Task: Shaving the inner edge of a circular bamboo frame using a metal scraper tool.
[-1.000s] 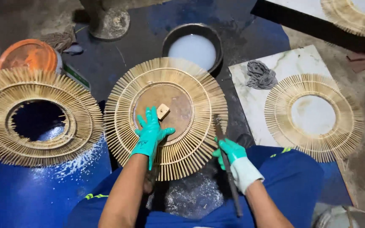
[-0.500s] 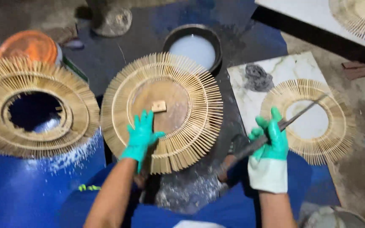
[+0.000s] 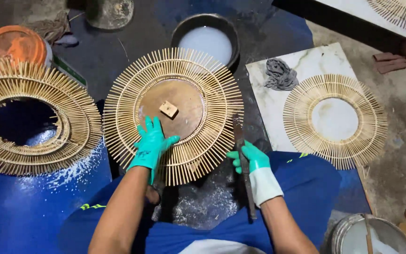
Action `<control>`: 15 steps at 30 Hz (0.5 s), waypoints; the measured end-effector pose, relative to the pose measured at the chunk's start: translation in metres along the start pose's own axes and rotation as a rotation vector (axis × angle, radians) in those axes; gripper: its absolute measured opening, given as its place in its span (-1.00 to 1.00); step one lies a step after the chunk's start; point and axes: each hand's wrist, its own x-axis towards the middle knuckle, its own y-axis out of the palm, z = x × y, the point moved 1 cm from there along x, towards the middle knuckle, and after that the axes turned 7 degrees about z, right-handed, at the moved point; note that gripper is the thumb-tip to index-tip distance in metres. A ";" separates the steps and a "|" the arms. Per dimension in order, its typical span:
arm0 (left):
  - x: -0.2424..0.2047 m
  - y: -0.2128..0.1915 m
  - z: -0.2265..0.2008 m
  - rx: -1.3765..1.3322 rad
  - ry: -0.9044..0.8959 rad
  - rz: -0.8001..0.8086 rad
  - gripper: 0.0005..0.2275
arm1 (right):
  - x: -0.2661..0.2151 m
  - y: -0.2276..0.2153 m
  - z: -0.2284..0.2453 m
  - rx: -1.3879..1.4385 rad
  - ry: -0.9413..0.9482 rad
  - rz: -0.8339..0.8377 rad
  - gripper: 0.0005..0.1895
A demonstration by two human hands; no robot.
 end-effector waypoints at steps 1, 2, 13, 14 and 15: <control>0.000 -0.002 0.000 0.002 -0.001 0.005 0.12 | 0.002 0.002 -0.001 0.003 0.004 -0.003 -0.49; 0.001 -0.004 0.000 0.013 0.009 0.008 0.12 | 0.003 0.003 -0.002 0.011 -0.021 -0.045 -0.48; 0.006 -0.011 -0.013 0.012 -0.012 0.019 0.23 | -0.018 0.012 0.010 -0.006 0.056 0.033 -0.48; 0.007 -0.009 -0.009 0.030 -0.003 0.021 0.23 | -0.021 0.015 0.010 -0.001 0.055 -0.089 -0.48; 0.009 -0.006 -0.005 0.048 0.006 0.024 0.22 | -0.025 0.018 0.010 0.004 0.054 -0.211 -0.48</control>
